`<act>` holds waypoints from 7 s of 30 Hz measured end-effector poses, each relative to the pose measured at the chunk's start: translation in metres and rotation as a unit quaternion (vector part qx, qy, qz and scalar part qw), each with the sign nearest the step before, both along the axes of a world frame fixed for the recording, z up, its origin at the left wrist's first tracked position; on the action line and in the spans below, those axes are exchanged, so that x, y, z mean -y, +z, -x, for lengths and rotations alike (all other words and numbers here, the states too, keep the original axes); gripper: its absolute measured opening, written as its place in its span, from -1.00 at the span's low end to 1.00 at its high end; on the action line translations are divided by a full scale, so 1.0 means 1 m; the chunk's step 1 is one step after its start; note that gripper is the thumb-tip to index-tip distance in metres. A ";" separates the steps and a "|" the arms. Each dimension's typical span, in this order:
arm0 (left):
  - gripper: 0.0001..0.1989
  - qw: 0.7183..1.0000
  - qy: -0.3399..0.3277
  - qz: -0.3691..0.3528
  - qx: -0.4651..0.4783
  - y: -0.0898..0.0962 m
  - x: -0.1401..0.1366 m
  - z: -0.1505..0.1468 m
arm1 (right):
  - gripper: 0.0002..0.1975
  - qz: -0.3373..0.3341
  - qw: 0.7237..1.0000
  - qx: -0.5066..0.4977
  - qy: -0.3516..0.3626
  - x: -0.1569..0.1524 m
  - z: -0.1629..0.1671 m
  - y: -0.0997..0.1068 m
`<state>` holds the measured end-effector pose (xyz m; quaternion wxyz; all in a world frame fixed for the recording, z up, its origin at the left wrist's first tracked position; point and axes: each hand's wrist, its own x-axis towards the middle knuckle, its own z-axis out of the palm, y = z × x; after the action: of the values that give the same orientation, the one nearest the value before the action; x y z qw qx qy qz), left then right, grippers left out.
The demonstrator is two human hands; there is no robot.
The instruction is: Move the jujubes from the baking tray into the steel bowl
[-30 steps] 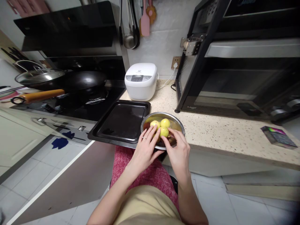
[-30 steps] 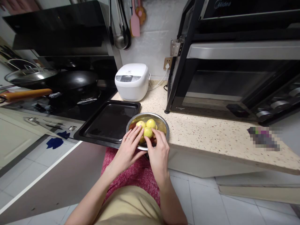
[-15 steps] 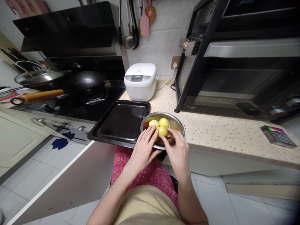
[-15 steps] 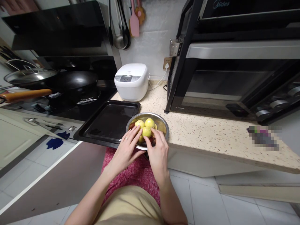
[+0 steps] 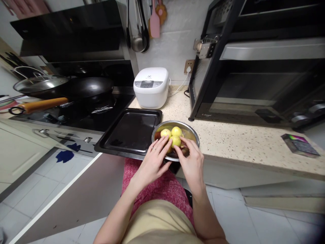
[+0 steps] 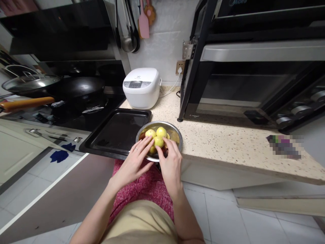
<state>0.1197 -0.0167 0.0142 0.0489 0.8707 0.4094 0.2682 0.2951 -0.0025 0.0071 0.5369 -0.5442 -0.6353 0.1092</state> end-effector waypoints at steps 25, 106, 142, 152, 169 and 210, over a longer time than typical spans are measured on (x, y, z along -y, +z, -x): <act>-0.45 0.984 -0.101 0.143 0.016 0.040 -0.086 -0.002 | -0.71 0.039 0.985 0.162 0.049 0.011 -0.016 0.004; -0.46 0.996 0.042 0.068 0.034 0.012 -0.024 0.005 | -0.74 -0.103 0.990 0.098 0.015 0.019 -0.018 -0.017; -0.37 0.998 0.035 0.038 0.041 -0.002 -0.017 0.004 | -0.65 -0.123 0.986 0.111 0.008 0.017 -0.020 -0.025; -0.36 0.996 0.034 0.055 0.058 0.000 -0.016 0.006 | -0.65 -0.118 0.987 0.113 0.007 0.018 -0.023 -0.026; -0.40 0.988 0.032 0.101 0.110 0.009 -0.018 0.006 | -0.64 -0.122 0.985 0.123 0.005 0.017 -0.022 -0.023; -0.37 0.992 0.024 0.086 0.083 0.005 -0.011 0.007 | -0.58 -0.066 0.987 0.139 0.040 0.013 -0.023 -0.013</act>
<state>0.1124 -0.0053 0.0190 0.1515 0.8279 0.4461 0.3043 0.3178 -0.0150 -0.0062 0.4733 -0.4915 -0.7310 0.0113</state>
